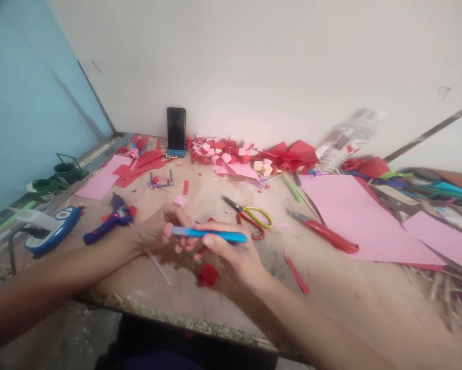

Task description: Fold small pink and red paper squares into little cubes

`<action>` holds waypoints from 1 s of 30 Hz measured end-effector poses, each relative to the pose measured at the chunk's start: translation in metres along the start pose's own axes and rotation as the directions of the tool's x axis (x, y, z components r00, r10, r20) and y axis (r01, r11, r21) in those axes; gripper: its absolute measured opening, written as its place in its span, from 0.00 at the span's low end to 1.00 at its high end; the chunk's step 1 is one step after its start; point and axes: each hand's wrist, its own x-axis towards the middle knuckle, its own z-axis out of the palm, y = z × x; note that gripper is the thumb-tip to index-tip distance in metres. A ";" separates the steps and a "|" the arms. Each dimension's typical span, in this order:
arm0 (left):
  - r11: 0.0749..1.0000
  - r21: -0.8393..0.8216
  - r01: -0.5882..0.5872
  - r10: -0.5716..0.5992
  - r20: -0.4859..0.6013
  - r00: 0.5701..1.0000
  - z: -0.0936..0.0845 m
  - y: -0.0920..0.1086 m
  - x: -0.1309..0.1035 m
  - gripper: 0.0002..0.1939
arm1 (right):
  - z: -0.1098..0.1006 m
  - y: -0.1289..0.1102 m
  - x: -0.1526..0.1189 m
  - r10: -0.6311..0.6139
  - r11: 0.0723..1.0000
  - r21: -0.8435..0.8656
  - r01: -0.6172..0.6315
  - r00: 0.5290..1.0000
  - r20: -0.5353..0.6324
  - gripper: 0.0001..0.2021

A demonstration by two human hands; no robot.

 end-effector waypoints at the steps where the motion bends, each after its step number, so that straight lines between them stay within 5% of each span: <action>1: 0.999 0.025 0.022 -0.021 -0.019 1.000 0.001 0.001 0.000 0.29 | -0.001 0.000 0.000 0.000 1.000 -0.023 0.000 1.000 -0.004 0.10; 5: 0.988 0.136 0.079 -0.061 -0.138 0.989 0.002 0.000 0.003 0.35 | -0.008 -0.014 0.003 -0.043 0.965 -0.263 0.019 0.995 -0.088 0.11; 8: 0.968 0.226 0.111 -0.049 -0.263 0.963 0.006 -0.001 0.005 0.29 | -0.021 -0.037 0.007 -0.147 0.816 -0.578 -0.001 0.967 -0.209 0.11; 11: 0.943 0.295 0.151 -0.056 -0.308 0.950 0.011 0.001 0.005 0.21 | -0.046 -0.056 0.004 -0.251 0.480 -0.876 -0.038 0.951 -0.179 0.13; 15: 0.927 0.333 0.173 -0.055 -0.335 0.941 0.011 0.002 0.004 0.15 | -0.099 -0.066 -0.016 -0.292 -0.222 -0.974 -0.036 0.956 0.031 0.16; 17: 0.921 0.351 0.168 -0.046 -0.332 0.942 0.009 0.000 0.004 0.14 | -0.123 -0.067 -0.028 -0.222 -0.420 -0.905 -0.071 0.975 0.026 0.19; 19: 0.915 0.373 0.155 -0.022 -0.337 0.941 0.007 -0.002 0.005 0.14 | -0.134 -0.068 -0.040 -0.170 -0.506 -0.859 -0.084 0.985 0.003 0.21; 22: 0.881 0.446 0.157 0.026 -0.378 0.925 0.004 -0.004 0.005 0.14 | -0.117 -0.066 -0.053 -0.161 -0.477 -0.877 -0.064 0.987 0.016 0.19; 27: 0.697 0.703 0.141 0.176 -0.358 0.917 0.003 -0.004 0.005 0.09 | -0.035 -0.053 -0.056 0.164 0.028 -0.965 0.262 0.951 0.263 0.19; 30: 0.655 0.747 0.114 0.201 -0.317 0.927 0.002 -0.005 0.006 0.08 | -0.003 -0.042 -0.048 0.226 0.261 -0.917 0.301 0.905 0.361 0.18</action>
